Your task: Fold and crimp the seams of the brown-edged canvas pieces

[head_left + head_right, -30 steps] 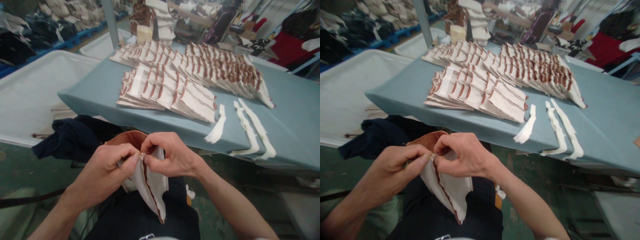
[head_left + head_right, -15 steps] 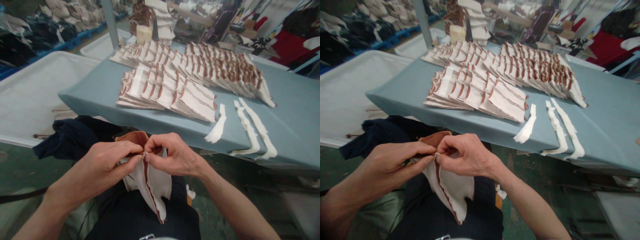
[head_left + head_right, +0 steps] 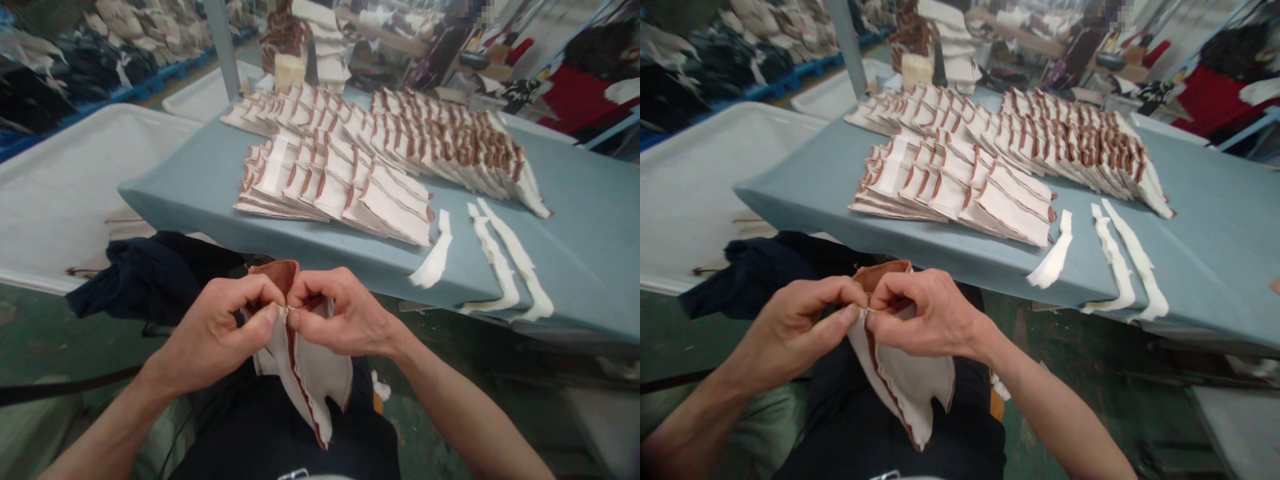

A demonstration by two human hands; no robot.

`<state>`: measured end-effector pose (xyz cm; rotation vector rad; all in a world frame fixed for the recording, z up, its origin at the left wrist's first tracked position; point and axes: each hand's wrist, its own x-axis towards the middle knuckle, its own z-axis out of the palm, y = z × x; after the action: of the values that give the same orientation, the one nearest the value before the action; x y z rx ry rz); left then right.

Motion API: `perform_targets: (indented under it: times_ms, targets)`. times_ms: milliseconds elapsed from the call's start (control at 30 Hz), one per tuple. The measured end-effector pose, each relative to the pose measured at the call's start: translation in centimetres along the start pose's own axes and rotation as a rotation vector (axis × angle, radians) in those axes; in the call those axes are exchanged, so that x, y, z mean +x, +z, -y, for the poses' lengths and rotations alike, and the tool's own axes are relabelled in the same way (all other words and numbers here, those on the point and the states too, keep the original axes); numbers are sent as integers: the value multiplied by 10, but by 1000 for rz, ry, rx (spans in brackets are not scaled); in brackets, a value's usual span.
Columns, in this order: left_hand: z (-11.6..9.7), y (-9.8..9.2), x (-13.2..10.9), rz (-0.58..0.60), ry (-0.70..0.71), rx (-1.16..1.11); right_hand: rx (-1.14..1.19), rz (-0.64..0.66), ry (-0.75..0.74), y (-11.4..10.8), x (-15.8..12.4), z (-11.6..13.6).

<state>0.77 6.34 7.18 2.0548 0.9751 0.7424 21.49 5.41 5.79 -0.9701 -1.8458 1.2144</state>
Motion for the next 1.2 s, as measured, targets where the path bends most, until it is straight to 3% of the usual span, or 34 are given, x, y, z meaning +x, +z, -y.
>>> perform_targets:
  times_ms: [167,433,600,767,867,1067,1200]
  targets:
    - [-2,-3,5,81,-113,-135,53,26,41,-1,2,-4]
    - [2,-5,3,150,-204,-120,-330,-13,60,-3,3,6]
    - [5,-10,1,253,-251,-178,-400,21,77,-6,-1,12]
    - [9,-11,2,281,-252,-223,-476,43,14,-4,-6,17]
    - [7,-5,-1,213,-220,-186,-540,12,-46,0,-8,15]
    - [-8,16,-10,-138,-139,78,-672,-103,-26,17,-8,6]
    - [-3,21,-13,-146,-228,-43,-560,-101,36,21,-8,0]
